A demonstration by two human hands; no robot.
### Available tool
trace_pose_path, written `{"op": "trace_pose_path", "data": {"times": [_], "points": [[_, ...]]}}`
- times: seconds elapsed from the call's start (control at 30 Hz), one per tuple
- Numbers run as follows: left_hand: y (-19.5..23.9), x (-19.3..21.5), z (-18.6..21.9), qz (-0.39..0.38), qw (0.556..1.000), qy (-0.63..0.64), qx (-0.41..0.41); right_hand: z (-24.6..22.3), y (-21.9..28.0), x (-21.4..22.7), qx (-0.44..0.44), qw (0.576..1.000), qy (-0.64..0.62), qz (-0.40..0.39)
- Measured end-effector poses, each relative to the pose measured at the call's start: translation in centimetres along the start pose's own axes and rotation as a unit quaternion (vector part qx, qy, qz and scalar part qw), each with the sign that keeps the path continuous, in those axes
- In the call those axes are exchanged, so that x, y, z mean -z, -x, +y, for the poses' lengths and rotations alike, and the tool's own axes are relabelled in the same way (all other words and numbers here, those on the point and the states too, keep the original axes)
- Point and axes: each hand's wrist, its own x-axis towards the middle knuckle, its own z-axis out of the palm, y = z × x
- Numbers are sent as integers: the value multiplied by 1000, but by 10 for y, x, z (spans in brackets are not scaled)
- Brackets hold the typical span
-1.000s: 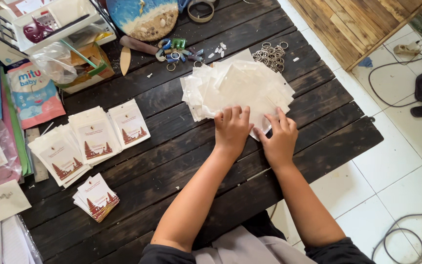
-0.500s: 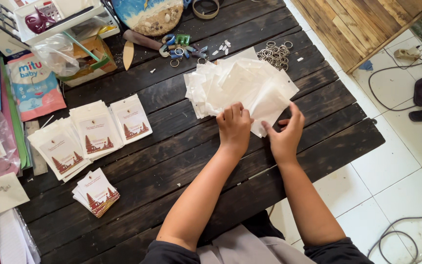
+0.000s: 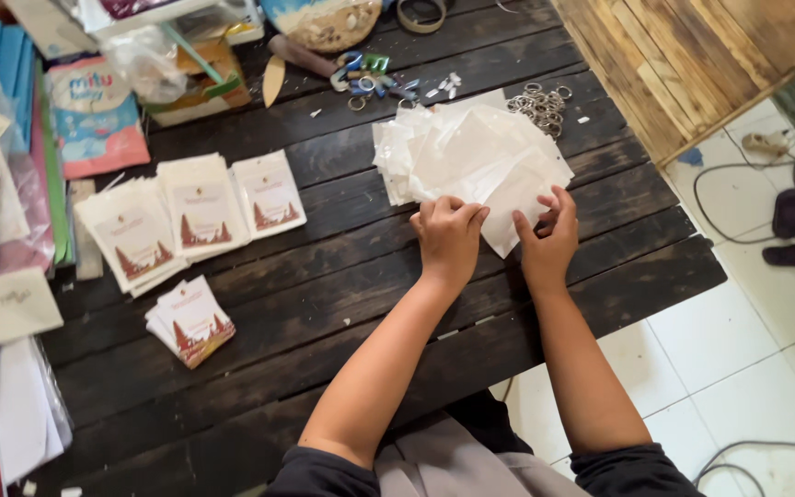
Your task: The person inserts small printed cards into clear plastic sleeves by hand, sliding each card into a bag and placing them in a stack.
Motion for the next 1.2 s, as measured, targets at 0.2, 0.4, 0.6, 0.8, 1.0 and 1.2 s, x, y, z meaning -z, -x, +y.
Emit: {"op": "trace_pose_path", "data": {"times": [0.2,0.4,0.6,0.8,1.0,1.2], "points": [[1,27,-1,-49,952,225,201,10,-3,-1,56,998,21,5],[30,80,-41,-122,781,438,428,29,-5,-3,70,996,48,-10],[48,219,-30,-151,860,276,402,26,-3,0,75,996,47,-28],[49,254,-34,-243,887,77,384,23,-1,2,75,996,44,-33],[87,216,-94,-345,885,-219,224,11,6,4,86,995,39,-34],[58,239,-74,-391,870,-176,243,-32,8,12,72,994,32,-72]]}}
